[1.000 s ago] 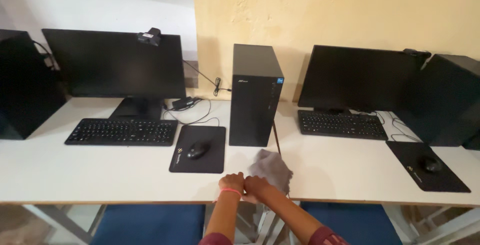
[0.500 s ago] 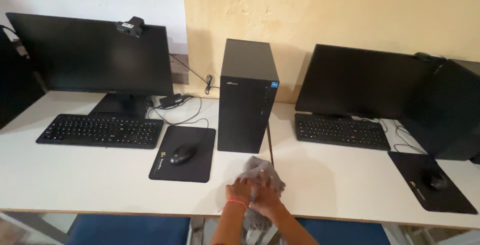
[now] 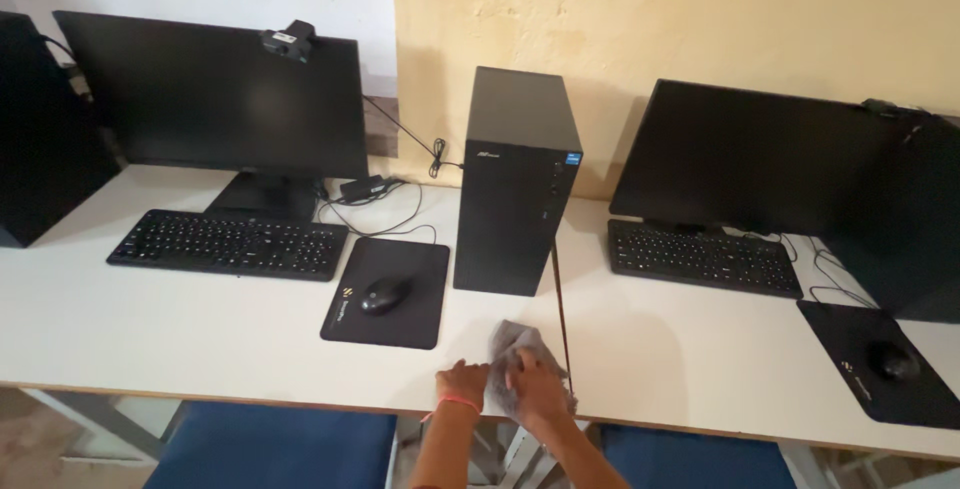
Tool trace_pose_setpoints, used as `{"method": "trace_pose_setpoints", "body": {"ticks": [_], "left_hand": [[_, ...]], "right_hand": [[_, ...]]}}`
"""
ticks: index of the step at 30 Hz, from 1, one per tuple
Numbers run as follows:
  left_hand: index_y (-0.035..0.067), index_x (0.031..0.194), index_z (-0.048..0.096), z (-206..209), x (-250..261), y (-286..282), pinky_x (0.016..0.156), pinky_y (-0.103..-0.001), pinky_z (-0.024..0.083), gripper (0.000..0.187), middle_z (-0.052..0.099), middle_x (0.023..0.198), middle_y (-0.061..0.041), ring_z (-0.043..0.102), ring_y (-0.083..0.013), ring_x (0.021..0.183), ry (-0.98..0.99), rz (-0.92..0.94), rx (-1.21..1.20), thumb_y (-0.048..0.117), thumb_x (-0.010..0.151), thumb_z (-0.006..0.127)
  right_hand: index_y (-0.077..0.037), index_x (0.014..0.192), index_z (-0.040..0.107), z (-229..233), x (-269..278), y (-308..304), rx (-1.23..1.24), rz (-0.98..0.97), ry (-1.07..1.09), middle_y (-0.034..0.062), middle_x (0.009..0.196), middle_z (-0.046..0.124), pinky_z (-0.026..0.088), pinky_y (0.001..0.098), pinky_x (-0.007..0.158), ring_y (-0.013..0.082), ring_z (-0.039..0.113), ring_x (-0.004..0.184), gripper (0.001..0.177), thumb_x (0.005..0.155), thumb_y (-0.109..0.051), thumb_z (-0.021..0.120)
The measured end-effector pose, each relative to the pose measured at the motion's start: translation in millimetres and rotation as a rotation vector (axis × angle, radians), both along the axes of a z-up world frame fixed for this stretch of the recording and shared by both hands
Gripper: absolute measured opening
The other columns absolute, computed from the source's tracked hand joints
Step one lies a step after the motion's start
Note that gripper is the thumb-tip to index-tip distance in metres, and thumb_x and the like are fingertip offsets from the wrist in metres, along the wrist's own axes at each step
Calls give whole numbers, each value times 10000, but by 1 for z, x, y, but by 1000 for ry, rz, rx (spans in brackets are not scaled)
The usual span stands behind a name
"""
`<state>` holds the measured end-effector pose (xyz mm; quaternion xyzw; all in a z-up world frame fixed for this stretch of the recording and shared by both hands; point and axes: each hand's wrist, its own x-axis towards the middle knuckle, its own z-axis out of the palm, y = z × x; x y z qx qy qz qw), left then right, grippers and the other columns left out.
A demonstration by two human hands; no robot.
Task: The person wipes the backrest and seat of a blue chair with a gray cloth in a computer lab. They move the chair slightly and continue wiping different parts of the chair's frame and cushion.
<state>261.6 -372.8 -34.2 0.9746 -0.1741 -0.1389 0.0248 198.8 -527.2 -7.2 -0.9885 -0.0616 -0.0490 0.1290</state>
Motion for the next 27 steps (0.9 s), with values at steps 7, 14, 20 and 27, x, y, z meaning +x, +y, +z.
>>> {"method": "trace_pose_setpoints", "body": {"ticks": [7,14,20,27], "left_hand": [[251,1222,714,19,-10,44,955,-444,548,257,699,1282,22,606,-211,1289,-27,74,23,177,1011,587],[245,1216,742,51,-38,108,952,-412,560,254,710,1278,-21,667,-240,1219,43,141,-8,266,1019,583],[208,1238,744,77,-71,195,965,-417,567,271,699,1331,-29,662,-250,1249,-5,191,56,230,1010,599],[185,1357,634,93,-105,295,1029,-552,493,352,603,1425,-67,608,-308,1291,-5,338,-34,249,1023,545]], "right_hand": [[-133,1014,662,23,-21,52,-123,118,68,119,1201,621,499,470,932,353,565,1157,306,721,-45,676],[-120,1109,659,74,-56,144,-48,146,27,92,1173,663,539,452,882,340,594,1102,400,715,-50,662],[-135,1116,578,135,-103,225,37,169,-31,77,988,704,490,503,873,321,587,1096,463,675,-79,708],[-76,1116,625,150,-137,304,202,320,-205,166,1019,649,516,503,856,405,580,1051,488,643,-73,742]]}}
